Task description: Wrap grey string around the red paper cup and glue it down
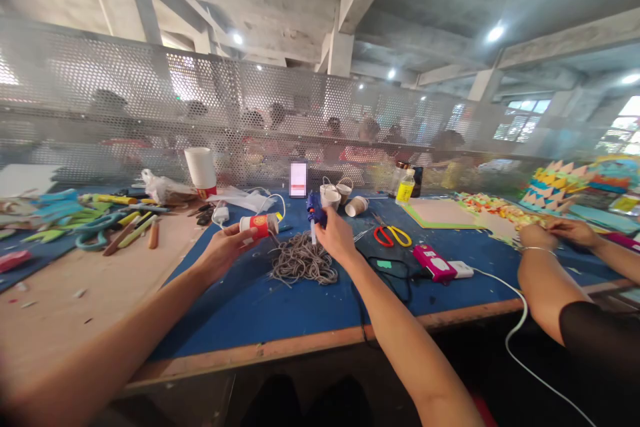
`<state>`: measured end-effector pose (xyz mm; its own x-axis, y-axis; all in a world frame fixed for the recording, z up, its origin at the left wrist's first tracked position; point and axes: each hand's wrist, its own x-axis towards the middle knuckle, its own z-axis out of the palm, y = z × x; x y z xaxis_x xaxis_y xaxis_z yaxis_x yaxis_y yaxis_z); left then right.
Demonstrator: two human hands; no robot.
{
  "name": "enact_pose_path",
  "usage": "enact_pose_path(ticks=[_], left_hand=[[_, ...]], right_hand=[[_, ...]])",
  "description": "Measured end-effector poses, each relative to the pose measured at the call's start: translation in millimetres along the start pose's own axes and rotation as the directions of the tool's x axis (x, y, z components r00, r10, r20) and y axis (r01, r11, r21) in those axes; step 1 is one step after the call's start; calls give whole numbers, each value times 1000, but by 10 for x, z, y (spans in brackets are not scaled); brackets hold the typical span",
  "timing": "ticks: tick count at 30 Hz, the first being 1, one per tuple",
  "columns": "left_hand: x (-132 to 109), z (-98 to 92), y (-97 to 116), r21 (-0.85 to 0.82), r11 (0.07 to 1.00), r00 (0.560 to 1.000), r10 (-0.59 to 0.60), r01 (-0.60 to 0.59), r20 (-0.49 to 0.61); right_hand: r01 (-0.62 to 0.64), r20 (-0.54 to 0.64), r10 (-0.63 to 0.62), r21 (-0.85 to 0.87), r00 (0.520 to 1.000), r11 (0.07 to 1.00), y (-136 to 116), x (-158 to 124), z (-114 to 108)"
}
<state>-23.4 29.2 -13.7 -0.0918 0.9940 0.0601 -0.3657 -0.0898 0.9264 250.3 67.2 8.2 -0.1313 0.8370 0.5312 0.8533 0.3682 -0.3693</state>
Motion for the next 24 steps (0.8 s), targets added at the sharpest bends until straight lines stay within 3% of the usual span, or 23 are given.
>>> enact_pose_path(ticks=[4,7,11,17,24], left_hand=[[16,-26,-12,-8,1000,1000,16,-16,24],[35,-40,-21,-4,1000,1000,21,-21,13],[71,-55,-39,9,1000,999,26,-26,24],[88,-66,-56,17,999,998,32,-33,45],[4,0,-39,37,999,995,30,-33,98]], right_hand=[[5,-1,-5,-144,1000,990,284,-45,-119],[-81,70,102,-257,992,963,510,-151,-190],[-208,152,280,-370,948,905,715,-276,-241],[-266,222,381,-418,897,869,807,-310,-213],[-262,249,392,-430,886,864,813,-335,-232]])
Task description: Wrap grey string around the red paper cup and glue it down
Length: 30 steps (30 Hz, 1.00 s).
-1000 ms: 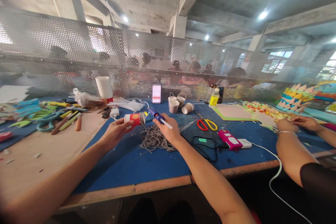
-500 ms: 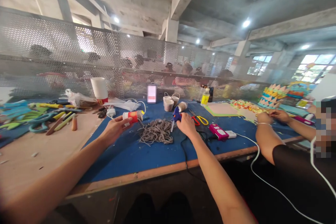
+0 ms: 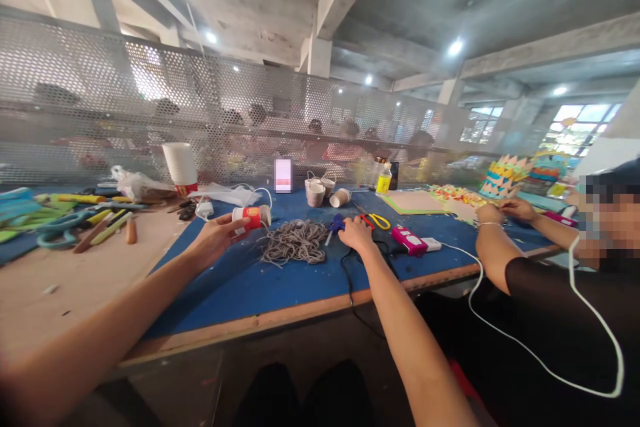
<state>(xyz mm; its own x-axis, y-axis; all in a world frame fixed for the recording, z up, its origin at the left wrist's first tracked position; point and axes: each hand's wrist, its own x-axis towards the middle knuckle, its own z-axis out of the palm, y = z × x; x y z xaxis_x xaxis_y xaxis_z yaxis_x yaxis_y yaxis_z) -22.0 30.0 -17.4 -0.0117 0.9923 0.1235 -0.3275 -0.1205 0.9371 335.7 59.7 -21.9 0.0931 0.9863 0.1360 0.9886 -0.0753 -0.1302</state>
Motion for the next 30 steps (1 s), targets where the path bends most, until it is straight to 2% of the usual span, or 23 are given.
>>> enact_pose_path(ticks=[2,4,6,7,9,11,13,15,18,22,27,30], left_hand=[[-11,12,6,-6,1000,1000,0,0,3],[-13,15,11,-17,1000,1000,-6,6,4],[-13,15,15,-23,1000,1000,-13,14,16],[-14,15,16,-22,1000,1000,-16,16,21],[-18,16,19,-18,1000,1000,-15,16,16],[-22,16,21,-14,1000,1000,-10,10,0],[-24,11,22,-14,1000,1000,-2,1,-19],[-23,4,23,-14,1000,1000,3,-4,-28],[-19,-4,25,-2,1000,999,6,-6,-38],[-5,-7,6,55,998,999,9,-7,-44],[4,-7,-34,128,992,1000,2,0,-14],[-22,20,-28,137,991,1000,0,-2,13]], right_hand=[[-3,-28,3,-15,1000,1000,-16,-38,-53],[15,-130,-16,-8,991,1000,-103,-92,-130],[130,-300,-103,73,948,989,-293,-163,-207],[249,-339,-185,154,922,956,-428,-205,-235],[479,-311,-380,374,871,794,-751,-291,-255],[529,-246,-475,516,845,674,-1090,-364,-225],[500,-215,-463,540,860,677,-1374,-404,-165],[479,-225,-429,529,875,700,-1554,-404,-106],[519,-298,-426,539,854,663,-1626,-358,-62],[593,-398,-441,541,805,596,-1538,-300,-81],[708,-512,-495,426,701,563,-1462,-254,-105],[746,-554,-511,385,657,543,-1454,-233,-100]])
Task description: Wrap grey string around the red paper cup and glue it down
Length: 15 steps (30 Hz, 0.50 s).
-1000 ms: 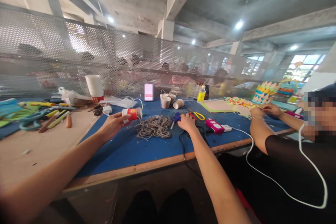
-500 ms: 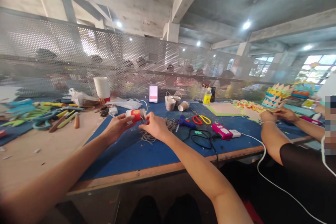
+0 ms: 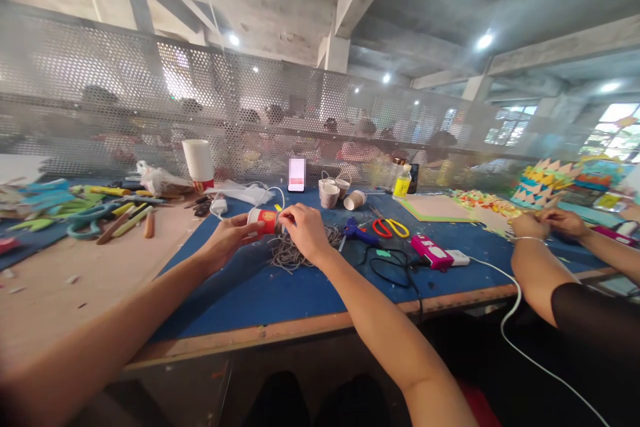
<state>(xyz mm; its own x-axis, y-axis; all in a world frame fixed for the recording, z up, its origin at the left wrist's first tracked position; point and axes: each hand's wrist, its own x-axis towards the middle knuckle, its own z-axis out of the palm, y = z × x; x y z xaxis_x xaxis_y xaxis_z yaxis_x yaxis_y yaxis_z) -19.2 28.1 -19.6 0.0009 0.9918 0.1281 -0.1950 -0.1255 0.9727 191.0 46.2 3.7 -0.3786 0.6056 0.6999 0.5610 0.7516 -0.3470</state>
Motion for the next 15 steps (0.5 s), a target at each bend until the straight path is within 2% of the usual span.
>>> enact_pose_path(ticks=[15], left_hand=[[-60,61,27,104,994,997,15,-23,75]], right_hand=[[-14,-48,14,-17,999,1000,27,21,-30]])
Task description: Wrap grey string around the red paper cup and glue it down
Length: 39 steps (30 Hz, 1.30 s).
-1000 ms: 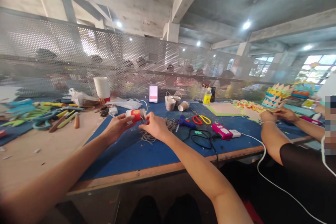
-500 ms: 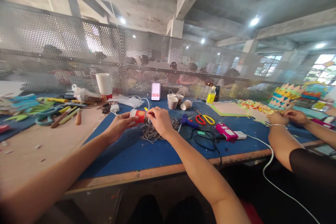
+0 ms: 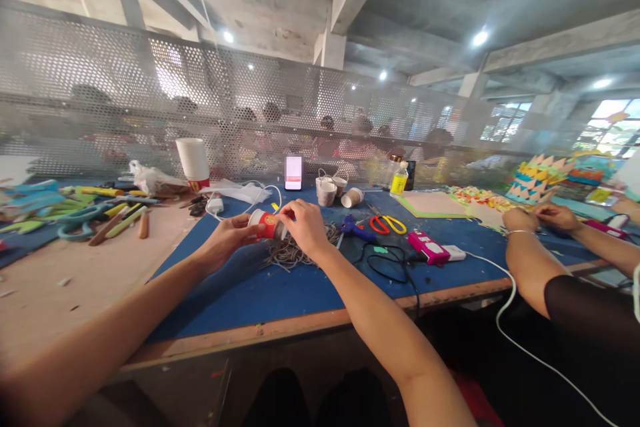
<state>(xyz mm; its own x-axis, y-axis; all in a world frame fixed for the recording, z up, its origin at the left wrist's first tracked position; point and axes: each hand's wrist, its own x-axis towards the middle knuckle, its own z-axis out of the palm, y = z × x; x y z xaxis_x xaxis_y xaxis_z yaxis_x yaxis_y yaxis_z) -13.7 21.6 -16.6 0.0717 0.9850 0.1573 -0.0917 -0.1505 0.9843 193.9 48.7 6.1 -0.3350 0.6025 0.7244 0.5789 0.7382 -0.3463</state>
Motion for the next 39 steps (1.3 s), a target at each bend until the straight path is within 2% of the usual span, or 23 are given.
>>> enact_pose_path(ticks=[7,12,21,39], left_hand=[[4,1,-6,32,999,1000,0,0,1],[14,-19,-24,51,999,998,-14,10,61],[50,-61,-84,30,1000,996,-10,7,92],[78,-78,-116,45,999,995,-4,-1,97]], right_hand=[[29,-6,-29,9,1000,1000,-15,10,-3],[72,-9,-72,20,997,997,-9,16,45],[-107,10,107,-15,994,994,-13,18,-28],[-149,31,149,-7,988,989,44,-8,-27]])
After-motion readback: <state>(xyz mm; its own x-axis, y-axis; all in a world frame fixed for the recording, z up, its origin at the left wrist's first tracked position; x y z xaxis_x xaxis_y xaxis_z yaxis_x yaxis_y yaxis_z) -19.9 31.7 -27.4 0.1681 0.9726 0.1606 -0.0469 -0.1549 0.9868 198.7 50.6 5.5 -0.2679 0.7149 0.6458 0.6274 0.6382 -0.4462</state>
